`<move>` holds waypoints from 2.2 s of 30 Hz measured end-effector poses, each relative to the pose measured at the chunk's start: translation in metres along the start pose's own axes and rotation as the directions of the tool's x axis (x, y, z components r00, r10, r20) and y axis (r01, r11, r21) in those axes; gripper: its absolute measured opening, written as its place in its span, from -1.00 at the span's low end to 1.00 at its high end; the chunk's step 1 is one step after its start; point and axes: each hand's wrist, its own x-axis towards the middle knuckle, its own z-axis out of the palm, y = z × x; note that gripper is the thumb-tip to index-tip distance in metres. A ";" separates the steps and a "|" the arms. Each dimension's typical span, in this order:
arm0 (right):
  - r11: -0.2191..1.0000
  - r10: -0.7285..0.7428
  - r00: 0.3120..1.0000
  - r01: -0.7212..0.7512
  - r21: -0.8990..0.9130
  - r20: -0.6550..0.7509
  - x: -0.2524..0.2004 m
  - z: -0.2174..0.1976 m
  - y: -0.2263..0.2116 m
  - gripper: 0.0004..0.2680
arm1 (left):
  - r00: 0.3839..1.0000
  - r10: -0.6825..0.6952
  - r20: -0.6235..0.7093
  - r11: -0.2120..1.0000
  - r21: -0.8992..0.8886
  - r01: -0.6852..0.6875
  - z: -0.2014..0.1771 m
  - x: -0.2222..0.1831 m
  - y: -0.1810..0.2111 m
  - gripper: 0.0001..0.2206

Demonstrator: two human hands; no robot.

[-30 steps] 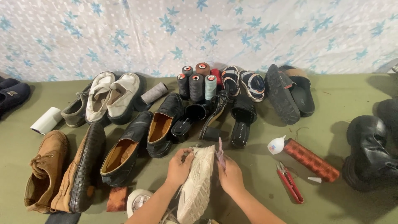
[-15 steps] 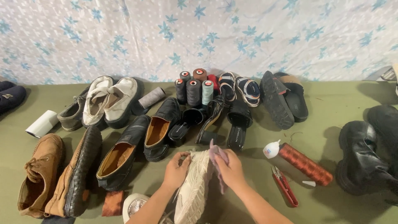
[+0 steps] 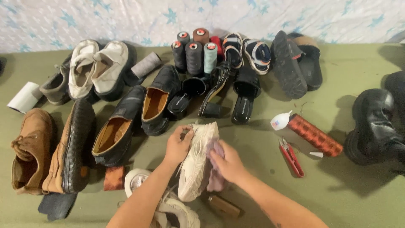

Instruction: Wiping and cleaning a white sneaker using a cloth on a workbench filled with shoes and repair supplies.

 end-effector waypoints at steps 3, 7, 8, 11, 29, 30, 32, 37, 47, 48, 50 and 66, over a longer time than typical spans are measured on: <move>0.975 -0.180 0.896 0.217 0.046 -0.405 0.027 0.006 0.014 -0.58 | 0.997 0.063 -0.032 0.997 -0.050 -0.065 0.004 0.005 -0.014 -0.75; 0.900 -0.432 0.779 0.406 -0.161 -0.455 0.036 0.031 0.039 -0.82 | 0.994 0.093 -0.048 0.993 -0.070 -0.096 0.005 0.012 -0.026 -0.76; 0.853 -0.521 0.731 0.470 -0.229 -0.441 0.033 0.037 0.048 -0.85 | 0.994 0.104 -0.040 0.991 -0.076 -0.107 0.006 0.014 -0.029 -0.75; 0.886 -0.457 0.824 0.456 -0.086 -0.334 -0.006 0.034 0.050 -0.89 | 0.996 0.082 -0.021 0.994 -0.067 -0.084 0.007 0.010 -0.024 -0.76; 0.783 -0.506 0.843 0.359 -0.508 -0.184 -0.013 -0.002 -0.053 -0.80 | 0.995 0.100 -0.028 0.994 -0.035 -0.101 0.007 0.008 -0.026 -0.79; 0.783 -0.508 0.840 0.358 -0.509 -0.190 -0.013 0.002 -0.035 -0.80 | 0.994 0.107 -0.026 0.994 -0.033 -0.107 0.006 0.007 -0.023 -0.79; 0.805 -0.509 0.853 0.424 -0.415 -0.115 -0.015 0.008 0.002 -0.81 | 0.996 0.094 -0.014 0.994 -0.061 -0.094 0.006 0.003 -0.018 -0.78; 0.889 -0.458 0.887 0.457 -0.031 -0.062 -0.006 -0.025 -0.013 -0.87 | 0.996 0.080 -0.032 0.993 -0.088 -0.082 0.009 0.005 -0.019 -0.78; 0.648 -0.634 0.771 0.486 -0.586 -0.061 0.016 0.002 -0.012 -0.72 | 0.994 0.096 -0.060 0.985 -0.140 -0.104 0.009 0.013 -0.030 -0.83; 0.648 -0.634 0.771 0.488 -0.585 -0.058 0.006 0.001 -0.019 -0.72 | 0.994 0.094 -0.062 0.985 -0.140 -0.102 0.010 0.011 -0.027 -0.83; 0.752 -0.551 0.835 0.488 -0.443 -0.017 -0.016 0.002 -0.035 -0.71 | 0.994 0.096 -0.056 0.978 -0.181 -0.104 0.009 0.007 -0.021 -0.82; 0.482 -0.843 0.529 0.823 -0.302 0.097 -0.052 -0.004 -0.074 -0.70 | 0.998 -0.058 0.014 0.967 -0.246 0.060 0.001 -0.004 0.004 -0.86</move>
